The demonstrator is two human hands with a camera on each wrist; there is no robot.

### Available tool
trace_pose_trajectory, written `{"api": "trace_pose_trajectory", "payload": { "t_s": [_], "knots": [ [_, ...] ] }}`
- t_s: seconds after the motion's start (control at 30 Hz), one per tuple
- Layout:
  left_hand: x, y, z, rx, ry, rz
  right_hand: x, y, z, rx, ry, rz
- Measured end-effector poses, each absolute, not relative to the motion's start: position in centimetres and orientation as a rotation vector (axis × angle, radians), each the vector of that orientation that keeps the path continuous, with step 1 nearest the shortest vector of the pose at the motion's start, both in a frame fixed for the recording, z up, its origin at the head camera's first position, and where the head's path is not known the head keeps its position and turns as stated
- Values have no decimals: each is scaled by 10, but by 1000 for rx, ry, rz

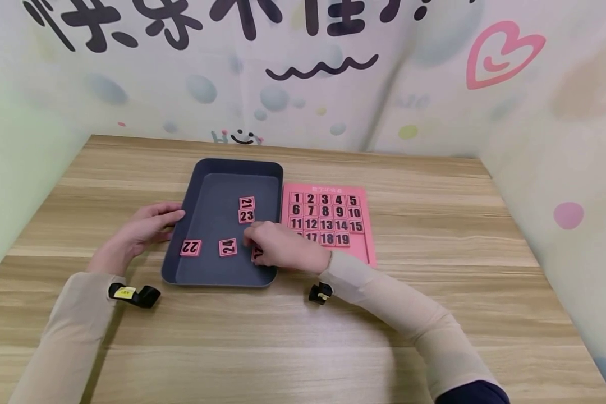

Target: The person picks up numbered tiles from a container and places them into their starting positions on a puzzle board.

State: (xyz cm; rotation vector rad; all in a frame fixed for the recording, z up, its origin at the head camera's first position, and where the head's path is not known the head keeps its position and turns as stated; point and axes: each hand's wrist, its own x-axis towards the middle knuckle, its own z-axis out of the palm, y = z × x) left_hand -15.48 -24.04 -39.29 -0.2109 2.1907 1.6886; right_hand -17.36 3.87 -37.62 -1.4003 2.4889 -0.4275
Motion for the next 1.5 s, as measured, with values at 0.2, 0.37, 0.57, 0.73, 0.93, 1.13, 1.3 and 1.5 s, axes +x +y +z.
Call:
{"api": "trace_pose_trajectory", "payload": {
  "t_s": [0.2, 0.37, 0.57, 0.73, 0.93, 1.13, 1.3, 1.5],
  "knots": [
    [-154, -242, -393, -217, 2174, 1704, -184, 28, -385, -1463, 2489, -568],
    [-154, -242, -393, -223, 2182, 1690, -190, 24, -390, -1489, 2474, -667],
    [-155, -242, -393, -223, 2175, 1694, -192, 27, -388, -1440, 2523, -532],
    [-155, -242, -393, -219, 2176, 1692, -192, 27, -384, -1377, 2576, -383],
    [-155, -242, -393, -220, 2171, 1702, -194, 28, -383, -1365, 2584, -368],
    [-154, -242, -392, -225, 2172, 1698, -195, 32, -380, -1350, 2552, -486],
    [-155, -242, -392, -221, 2163, 1709, -193, 42, -373, -1391, 2535, -628],
    [-155, -242, -392, -227, 2166, 1709, -191, 63, -363, -1396, 2503, -767]
  ]
}}
